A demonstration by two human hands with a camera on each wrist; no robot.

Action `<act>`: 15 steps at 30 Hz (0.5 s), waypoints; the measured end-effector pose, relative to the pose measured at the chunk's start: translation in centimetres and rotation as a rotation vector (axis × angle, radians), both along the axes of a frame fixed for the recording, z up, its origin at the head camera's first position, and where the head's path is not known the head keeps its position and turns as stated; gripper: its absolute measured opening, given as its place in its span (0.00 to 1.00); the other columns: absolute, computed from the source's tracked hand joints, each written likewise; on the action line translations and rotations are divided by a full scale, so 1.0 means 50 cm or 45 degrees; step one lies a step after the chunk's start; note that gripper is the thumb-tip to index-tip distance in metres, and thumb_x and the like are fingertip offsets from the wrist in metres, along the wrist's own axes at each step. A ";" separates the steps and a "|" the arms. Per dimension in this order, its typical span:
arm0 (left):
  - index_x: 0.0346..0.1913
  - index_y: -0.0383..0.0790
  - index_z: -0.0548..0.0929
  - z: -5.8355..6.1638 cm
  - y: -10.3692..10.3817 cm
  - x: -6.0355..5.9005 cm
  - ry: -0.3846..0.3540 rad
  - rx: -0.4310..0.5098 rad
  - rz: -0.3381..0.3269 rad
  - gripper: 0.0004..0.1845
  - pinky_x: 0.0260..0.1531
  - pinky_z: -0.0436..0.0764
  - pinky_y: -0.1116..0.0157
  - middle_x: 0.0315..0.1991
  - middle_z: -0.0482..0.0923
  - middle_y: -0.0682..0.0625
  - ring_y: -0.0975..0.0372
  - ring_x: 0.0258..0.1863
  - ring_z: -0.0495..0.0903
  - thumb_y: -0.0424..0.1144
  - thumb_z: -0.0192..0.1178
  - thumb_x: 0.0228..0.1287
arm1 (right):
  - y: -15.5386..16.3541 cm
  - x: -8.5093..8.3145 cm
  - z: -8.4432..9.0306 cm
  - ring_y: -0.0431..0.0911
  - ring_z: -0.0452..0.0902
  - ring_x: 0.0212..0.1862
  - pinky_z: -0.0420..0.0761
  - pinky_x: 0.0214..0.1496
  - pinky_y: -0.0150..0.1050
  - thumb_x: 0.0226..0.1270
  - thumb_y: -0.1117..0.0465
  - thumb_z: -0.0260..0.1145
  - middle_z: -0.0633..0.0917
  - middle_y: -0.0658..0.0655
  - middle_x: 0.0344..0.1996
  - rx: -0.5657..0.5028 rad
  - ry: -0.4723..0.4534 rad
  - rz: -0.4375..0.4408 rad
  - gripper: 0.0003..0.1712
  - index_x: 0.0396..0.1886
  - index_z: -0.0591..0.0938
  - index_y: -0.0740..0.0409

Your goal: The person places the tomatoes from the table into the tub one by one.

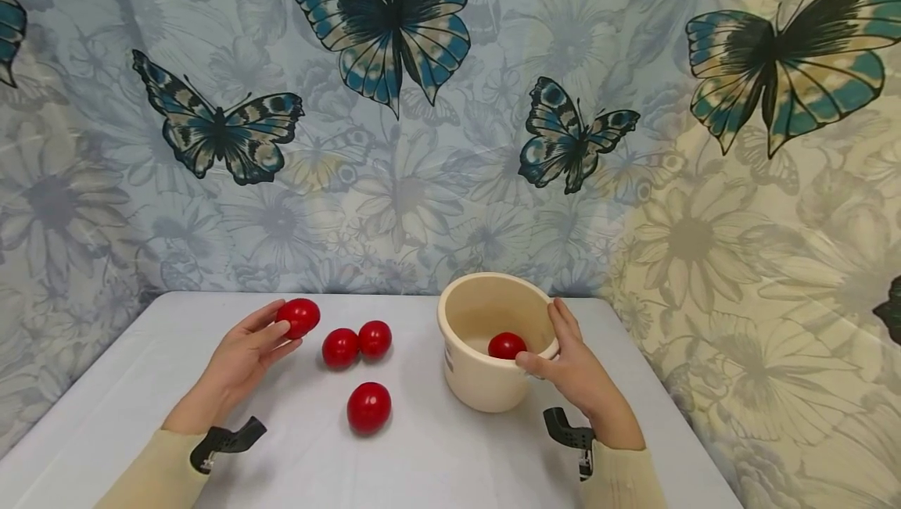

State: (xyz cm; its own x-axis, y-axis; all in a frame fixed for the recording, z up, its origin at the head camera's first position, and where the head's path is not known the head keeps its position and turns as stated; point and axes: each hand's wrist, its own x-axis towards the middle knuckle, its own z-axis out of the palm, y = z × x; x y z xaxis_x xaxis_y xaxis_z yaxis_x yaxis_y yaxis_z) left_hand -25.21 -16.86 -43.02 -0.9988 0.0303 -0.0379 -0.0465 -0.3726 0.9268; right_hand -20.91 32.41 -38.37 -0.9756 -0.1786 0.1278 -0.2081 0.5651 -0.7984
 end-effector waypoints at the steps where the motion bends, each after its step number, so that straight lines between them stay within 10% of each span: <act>1: 0.76 0.36 0.60 0.007 0.008 -0.003 0.011 -0.006 -0.009 0.36 0.53 0.80 0.56 0.71 0.58 0.44 0.54 0.55 0.77 0.34 0.63 0.70 | 0.000 0.000 0.000 0.66 0.40 0.75 0.69 0.64 0.59 0.67 0.49 0.69 0.33 0.59 0.78 -0.002 -0.002 -0.002 0.59 0.80 0.38 0.60; 15: 0.70 0.36 0.71 0.097 0.143 -0.025 0.162 -0.071 -0.154 0.28 0.49 0.83 0.53 0.68 0.63 0.44 0.47 0.56 0.77 0.31 0.63 0.69 | 0.000 0.000 -0.002 0.67 0.36 0.75 0.60 0.68 0.66 0.66 0.49 0.70 0.33 0.61 0.78 -0.015 0.011 -0.004 0.62 0.80 0.37 0.61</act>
